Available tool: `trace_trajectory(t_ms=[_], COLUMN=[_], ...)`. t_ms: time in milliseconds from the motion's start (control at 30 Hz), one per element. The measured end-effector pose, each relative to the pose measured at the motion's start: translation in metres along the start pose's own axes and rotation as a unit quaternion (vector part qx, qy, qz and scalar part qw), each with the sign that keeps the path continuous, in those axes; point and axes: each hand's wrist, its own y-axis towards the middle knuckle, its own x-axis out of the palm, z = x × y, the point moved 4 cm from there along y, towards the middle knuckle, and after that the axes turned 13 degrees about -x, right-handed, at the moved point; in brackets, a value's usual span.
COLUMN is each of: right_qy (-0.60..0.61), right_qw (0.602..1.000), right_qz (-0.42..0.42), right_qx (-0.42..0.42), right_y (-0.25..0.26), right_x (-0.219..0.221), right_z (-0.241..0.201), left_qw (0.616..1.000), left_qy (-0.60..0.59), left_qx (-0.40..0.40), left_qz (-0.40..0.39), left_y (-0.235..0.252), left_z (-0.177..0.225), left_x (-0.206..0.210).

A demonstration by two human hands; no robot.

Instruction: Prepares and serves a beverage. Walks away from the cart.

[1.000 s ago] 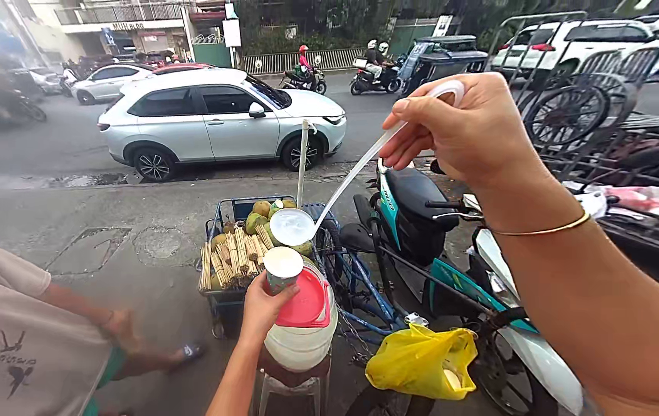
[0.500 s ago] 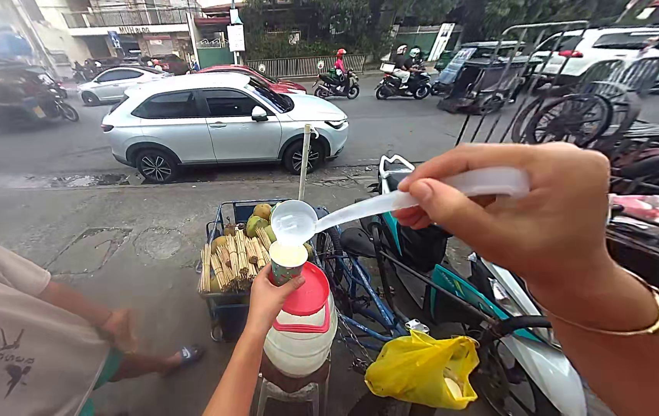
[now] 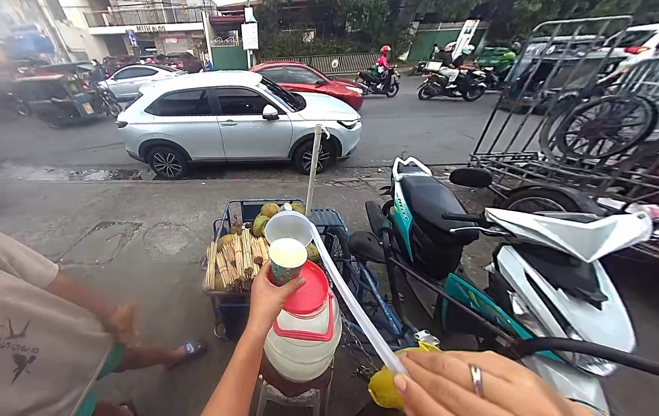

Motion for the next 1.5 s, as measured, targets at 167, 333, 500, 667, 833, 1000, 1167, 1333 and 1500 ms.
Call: trace_trajectory(t_ms=[167, 333, 500, 667, 833, 1000, 1167, 1333, 1500], right_qy=[0.068, 0.173, 0.256, 0.319, 0.353, 0.374, 0.345, 0.297, 0.325], right_qw=[0.956, 0.872, 0.839, 0.813, 0.794, 0.772, 0.788, 0.817, 0.814], right_qz=[0.12, 0.191, 0.098, 0.033, 0.011, -0.046, -0.042, -0.016, -0.079], right_qx=[0.259, 0.416, 0.47, 0.486, 0.496, 0.512, 0.509, 0.495, 0.474], right_y=[-0.019, -0.039, -0.04, -0.046, -0.047, -0.044, -0.043, -0.043, -0.039], right_x=[-0.024, -0.024, 0.03, 0.114, 0.169, 0.198, 0.203, 0.196, 0.21], right_z=[0.056, 0.128, 0.153, 0.148, 0.147, 0.157, 0.152, 0.14, 0.152], left_qw=[0.999, 0.995, 0.985, 0.973, 0.964, 0.958, 0.956, 0.957, 0.96], left_qy=[-0.004, -0.006, -0.008, 0.008, 0.003, -0.002, -0.008, -0.009, -0.01], left_qx=[0.0, 0.001, -0.002, 0.028, 0.026, 0.025, 0.025, 0.028, 0.034], left_qz=[0.035, 0.096, 0.172, 0.229, 0.266, 0.285, 0.293, 0.287, 0.276], left_y=[-0.01, -0.036, -0.072, -0.098, -0.113, -0.117, -0.114, -0.106, -0.096], left_z=[-0.016, -0.028, -0.03, -0.031, -0.035, -0.042, -0.045, -0.047, -0.047], left_x=[-0.012, -0.041, -0.074, -0.098, -0.103, -0.098, -0.09, -0.083, -0.075])
